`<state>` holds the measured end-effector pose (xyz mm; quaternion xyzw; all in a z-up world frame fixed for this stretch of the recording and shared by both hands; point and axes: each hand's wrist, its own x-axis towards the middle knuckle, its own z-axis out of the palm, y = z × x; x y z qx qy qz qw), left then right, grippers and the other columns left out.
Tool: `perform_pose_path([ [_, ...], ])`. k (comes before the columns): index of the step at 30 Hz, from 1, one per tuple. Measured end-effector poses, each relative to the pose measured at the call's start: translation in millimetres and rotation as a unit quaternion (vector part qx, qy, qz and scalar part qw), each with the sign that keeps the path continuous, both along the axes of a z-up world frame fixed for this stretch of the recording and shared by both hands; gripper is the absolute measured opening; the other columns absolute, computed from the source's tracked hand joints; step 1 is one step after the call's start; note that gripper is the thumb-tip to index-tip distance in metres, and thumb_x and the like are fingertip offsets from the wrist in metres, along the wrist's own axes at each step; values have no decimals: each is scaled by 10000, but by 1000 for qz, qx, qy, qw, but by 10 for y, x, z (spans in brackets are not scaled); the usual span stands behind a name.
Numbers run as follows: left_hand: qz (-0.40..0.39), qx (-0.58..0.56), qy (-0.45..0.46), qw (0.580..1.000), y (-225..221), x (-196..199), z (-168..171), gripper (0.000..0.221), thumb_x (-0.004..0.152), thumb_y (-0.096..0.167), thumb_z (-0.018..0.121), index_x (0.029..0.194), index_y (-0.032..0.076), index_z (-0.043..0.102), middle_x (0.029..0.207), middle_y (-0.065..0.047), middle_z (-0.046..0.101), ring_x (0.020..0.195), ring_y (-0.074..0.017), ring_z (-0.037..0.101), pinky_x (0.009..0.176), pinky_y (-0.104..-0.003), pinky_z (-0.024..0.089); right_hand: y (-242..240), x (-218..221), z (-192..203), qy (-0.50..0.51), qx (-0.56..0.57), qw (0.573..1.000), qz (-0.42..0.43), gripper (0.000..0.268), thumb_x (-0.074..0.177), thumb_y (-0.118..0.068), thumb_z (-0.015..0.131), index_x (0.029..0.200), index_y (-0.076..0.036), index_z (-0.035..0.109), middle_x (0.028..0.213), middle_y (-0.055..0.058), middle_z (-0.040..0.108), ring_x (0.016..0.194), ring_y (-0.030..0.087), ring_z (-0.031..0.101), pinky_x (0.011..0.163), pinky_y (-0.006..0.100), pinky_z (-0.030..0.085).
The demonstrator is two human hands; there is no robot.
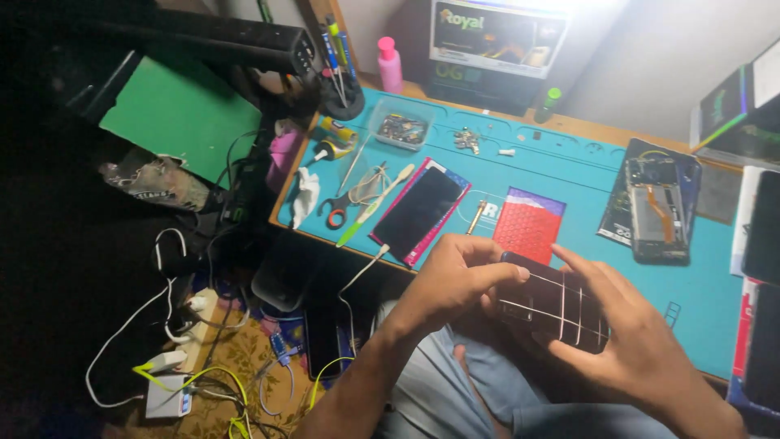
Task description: Repairing a mobile phone by securing a newly installed screen with rubber bands and using scissors to trim materials.
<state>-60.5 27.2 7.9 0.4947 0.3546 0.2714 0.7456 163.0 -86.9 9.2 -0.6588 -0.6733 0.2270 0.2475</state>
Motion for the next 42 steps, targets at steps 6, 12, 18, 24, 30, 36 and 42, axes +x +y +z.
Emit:
perform_pose_path([
  [6, 148, 91, 91, 981, 238, -386, -19, 200, 942, 209, 785, 971, 12, 807, 710, -27, 699, 577, -61, 603, 484, -195, 482, 176, -90, -206, 99, -98, 987, -84, 880, 568, -41, 905, 1416, -173, 712, 1256, -4, 813, 977, 203, 772, 895, 344, 607],
  [12, 304, 444, 340, 771, 986, -1035, -747, 257, 844, 3, 743, 1098, 47, 744, 959, -125, 668, 852, -311, 660, 799, -429, 543, 153, -66, -156, 280, -225, 890, -281, 657, 864, 76, 726, 1510, -33, 669, 1262, 220, 754, 1118, 332, 696, 959, 432, 452],
  [18, 277, 503, 379, 726, 1350, -1180, -1134, 132, 815, -26, 751, 873, 55, 664, 970, -163, 596, 972, -379, 573, 952, -495, 486, 110, 45, -165, 417, -206, 807, -363, 510, 1094, -23, 446, 1585, 79, 541, 1268, 321, 572, 1105, 411, 520, 997, 531, 406],
  [24, 282, 394, 169, 858, 1146, -1148, -382, 166, 944, -5, 657, 1098, 57, 649, 873, -78, 778, 796, -198, 749, 772, -329, 584, 86, 76, -65, 397, -200, 806, -390, 489, 1123, -62, 432, 1584, 89, 500, 1314, 311, 550, 1152, 382, 502, 1009, 533, 405],
  [30, 234, 80, -137, 959, 927, -1018, 13, 328, 986, 8, 540, 1263, -100, 678, 1069, -200, 739, 929, -264, 743, 869, -355, 646, 51, 161, -117, 403, -178, 810, -386, 493, 1084, -56, 490, 1549, 93, 553, 1271, 289, 579, 1098, 339, 495, 983, 445, 387],
  [36, 221, 5, -136, 966, 658, -612, -45, 455, 890, -16, 735, 1304, 47, 560, 1326, -224, 719, 1023, -311, 792, 643, -239, 626, -85, 330, -153, 444, -137, 812, -354, 546, 994, -106, 578, 1498, 97, 626, 1171, 264, 655, 1014, 280, 531, 878, 381, 413],
  [42, 147, 37, -71, 986, 369, -162, -60, 550, 909, 339, 768, 1264, -63, 646, 1196, -260, 754, 1002, -347, 815, 682, -314, 660, -218, 466, -73, 440, -142, 825, -325, 601, 905, -150, 660, 1470, 53, 699, 1075, 209, 707, 926, 232, 577, 791, 350, 433],
])
